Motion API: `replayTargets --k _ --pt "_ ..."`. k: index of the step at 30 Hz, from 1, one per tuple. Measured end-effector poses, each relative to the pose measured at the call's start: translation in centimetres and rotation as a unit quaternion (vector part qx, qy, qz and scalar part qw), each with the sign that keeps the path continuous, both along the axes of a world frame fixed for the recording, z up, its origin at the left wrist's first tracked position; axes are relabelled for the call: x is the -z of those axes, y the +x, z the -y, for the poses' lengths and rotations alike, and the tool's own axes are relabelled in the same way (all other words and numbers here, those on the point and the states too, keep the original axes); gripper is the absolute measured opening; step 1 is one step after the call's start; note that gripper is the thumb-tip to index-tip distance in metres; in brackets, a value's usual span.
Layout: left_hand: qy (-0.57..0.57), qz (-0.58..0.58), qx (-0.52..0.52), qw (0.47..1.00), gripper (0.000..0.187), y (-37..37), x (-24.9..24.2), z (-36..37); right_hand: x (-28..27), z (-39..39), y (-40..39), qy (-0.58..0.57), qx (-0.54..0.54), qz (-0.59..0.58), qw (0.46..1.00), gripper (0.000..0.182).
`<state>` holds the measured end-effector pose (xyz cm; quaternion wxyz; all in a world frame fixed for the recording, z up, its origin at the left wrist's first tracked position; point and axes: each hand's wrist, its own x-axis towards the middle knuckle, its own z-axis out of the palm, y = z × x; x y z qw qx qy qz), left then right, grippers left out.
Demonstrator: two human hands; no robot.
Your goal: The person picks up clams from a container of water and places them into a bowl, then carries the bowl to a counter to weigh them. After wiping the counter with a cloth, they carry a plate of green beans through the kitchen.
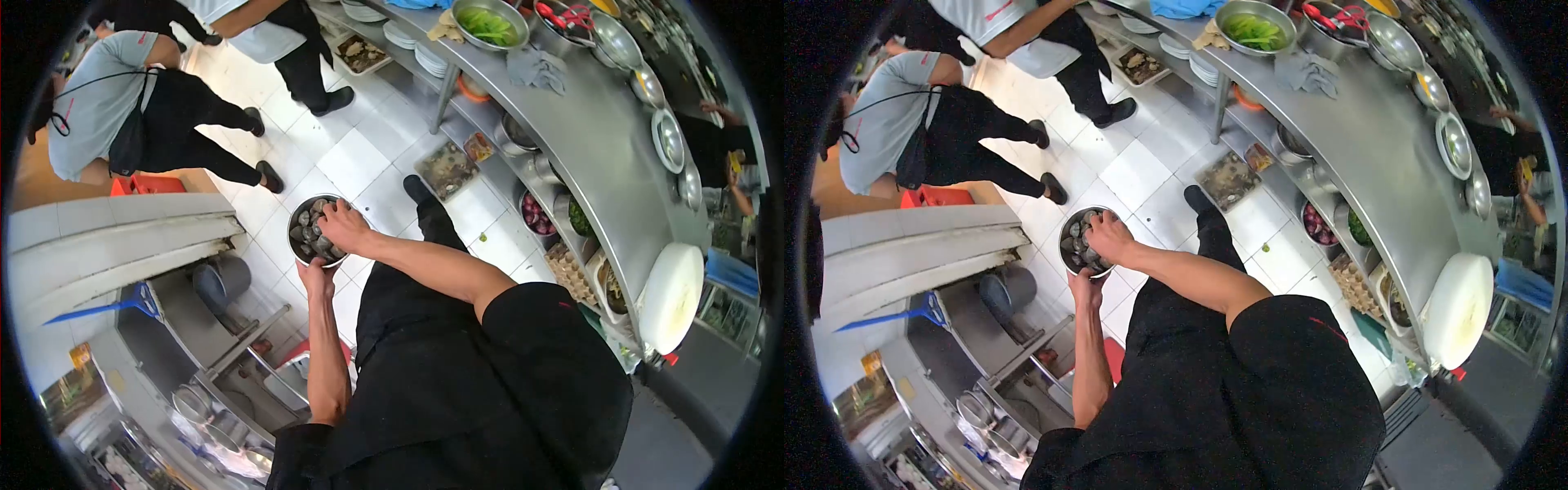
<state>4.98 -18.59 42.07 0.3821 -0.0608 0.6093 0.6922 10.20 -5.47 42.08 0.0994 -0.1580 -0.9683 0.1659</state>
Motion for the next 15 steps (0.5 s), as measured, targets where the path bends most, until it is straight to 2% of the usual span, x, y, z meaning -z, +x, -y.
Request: replayTargets --k 15 --pt "0.058 0.034 0.045 0.997 0.069 -0.7 -0.6 -4.9 -2.5 -5.9 -0.9 0.045 0.034 0.008 0.998 0.017"
